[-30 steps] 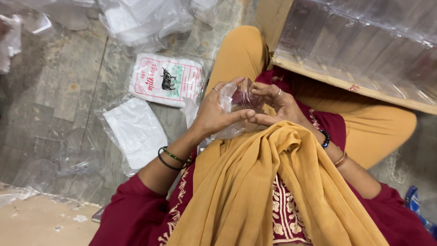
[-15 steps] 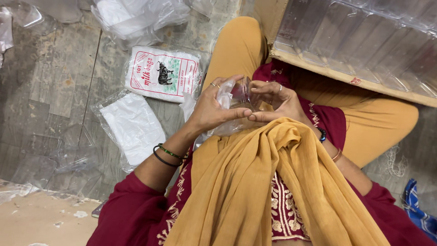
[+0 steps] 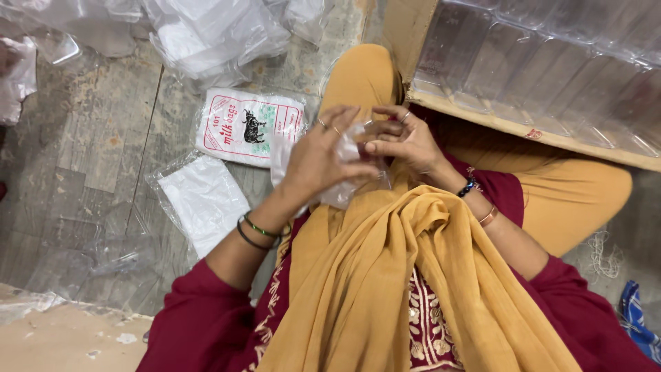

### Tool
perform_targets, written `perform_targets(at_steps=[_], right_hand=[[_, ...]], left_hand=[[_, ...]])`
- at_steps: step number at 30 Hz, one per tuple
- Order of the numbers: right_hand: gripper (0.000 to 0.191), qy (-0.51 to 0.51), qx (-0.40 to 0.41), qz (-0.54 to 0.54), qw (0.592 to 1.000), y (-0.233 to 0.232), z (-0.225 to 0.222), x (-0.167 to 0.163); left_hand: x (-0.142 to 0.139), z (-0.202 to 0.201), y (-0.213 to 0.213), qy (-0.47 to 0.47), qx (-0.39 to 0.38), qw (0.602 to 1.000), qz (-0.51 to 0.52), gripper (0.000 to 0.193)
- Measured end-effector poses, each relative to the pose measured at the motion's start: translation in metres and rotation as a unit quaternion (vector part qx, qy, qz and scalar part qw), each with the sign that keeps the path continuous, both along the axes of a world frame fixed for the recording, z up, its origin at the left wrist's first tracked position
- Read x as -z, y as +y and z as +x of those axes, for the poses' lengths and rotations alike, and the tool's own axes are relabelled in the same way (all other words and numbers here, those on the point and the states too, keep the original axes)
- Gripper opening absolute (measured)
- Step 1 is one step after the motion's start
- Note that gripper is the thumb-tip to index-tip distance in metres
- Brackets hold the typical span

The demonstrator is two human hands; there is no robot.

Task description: The person sits on the floor and packs clear plastic containers. They place each container into a plastic bag, wrap the bag around it, and put the bagged container into a compartment of a cardboard box, repeating this for container after container.

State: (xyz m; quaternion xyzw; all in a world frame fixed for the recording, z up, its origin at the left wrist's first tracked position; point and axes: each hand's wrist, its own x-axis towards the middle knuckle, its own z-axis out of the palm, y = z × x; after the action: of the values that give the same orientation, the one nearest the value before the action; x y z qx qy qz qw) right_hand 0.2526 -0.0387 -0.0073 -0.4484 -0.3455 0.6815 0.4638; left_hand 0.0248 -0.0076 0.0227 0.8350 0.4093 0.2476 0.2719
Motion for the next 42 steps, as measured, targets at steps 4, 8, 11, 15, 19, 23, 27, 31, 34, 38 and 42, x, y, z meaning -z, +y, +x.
perform_targets(at_steps=[4,8,11,15,19,23,27,31,34,38,42], right_hand=[[0.069,-0.042,-0.022,0.018,0.999,0.005,-0.006,0.009],[0.064,-0.058,-0.021,-0.002,0.998,0.004,-0.005,0.015],[0.063,-0.055,-0.022,-0.006,0.998,0.001,-0.004,0.02],[0.063,-0.052,-0.02,0.017,0.998,0.0,-0.011,0.027],[0.06,-0.125,-0.026,0.035,0.991,0.006,-0.018,0.028],[0.074,-0.116,-0.095,0.055,0.987,0.007,-0.014,0.012],[0.082,-0.205,-0.039,0.049,0.977,-0.012,-0.003,-0.021],[0.079,-0.337,0.157,0.16,0.914,-0.034,0.05,-0.064],[0.08,-0.553,0.281,0.266,0.738,-0.03,0.088,-0.077],[0.092,-0.646,0.31,0.246,0.653,0.0,0.103,-0.053],[0.086,-0.694,0.344,0.263,0.575,0.019,0.106,-0.019]], left_hand=[[0.006,0.007,-0.025,0.066,-0.026,0.997,0.0,0.148],[0.01,0.01,-0.033,0.1,-0.044,0.994,0.015,0.151],[0.014,0.009,-0.034,0.071,-0.039,0.996,0.024,0.147],[0.02,0.004,-0.034,0.08,-0.048,0.995,-0.025,0.145],[0.021,0.001,-0.025,0.053,-0.045,0.998,0.007,0.148],[0.017,-0.003,-0.018,0.023,-0.005,0.998,0.053,0.142],[0.019,-0.011,-0.005,-0.026,0.048,0.997,0.058,0.119],[0.028,-0.013,0.028,-0.245,-0.108,0.933,-0.241,0.061],[0.032,0.007,0.052,-0.361,-0.113,0.878,-0.294,0.045],[0.024,0.055,0.067,-0.374,-0.08,0.859,-0.34,0.048],[0.007,0.089,0.073,-0.342,-0.088,0.899,-0.258,0.054]])
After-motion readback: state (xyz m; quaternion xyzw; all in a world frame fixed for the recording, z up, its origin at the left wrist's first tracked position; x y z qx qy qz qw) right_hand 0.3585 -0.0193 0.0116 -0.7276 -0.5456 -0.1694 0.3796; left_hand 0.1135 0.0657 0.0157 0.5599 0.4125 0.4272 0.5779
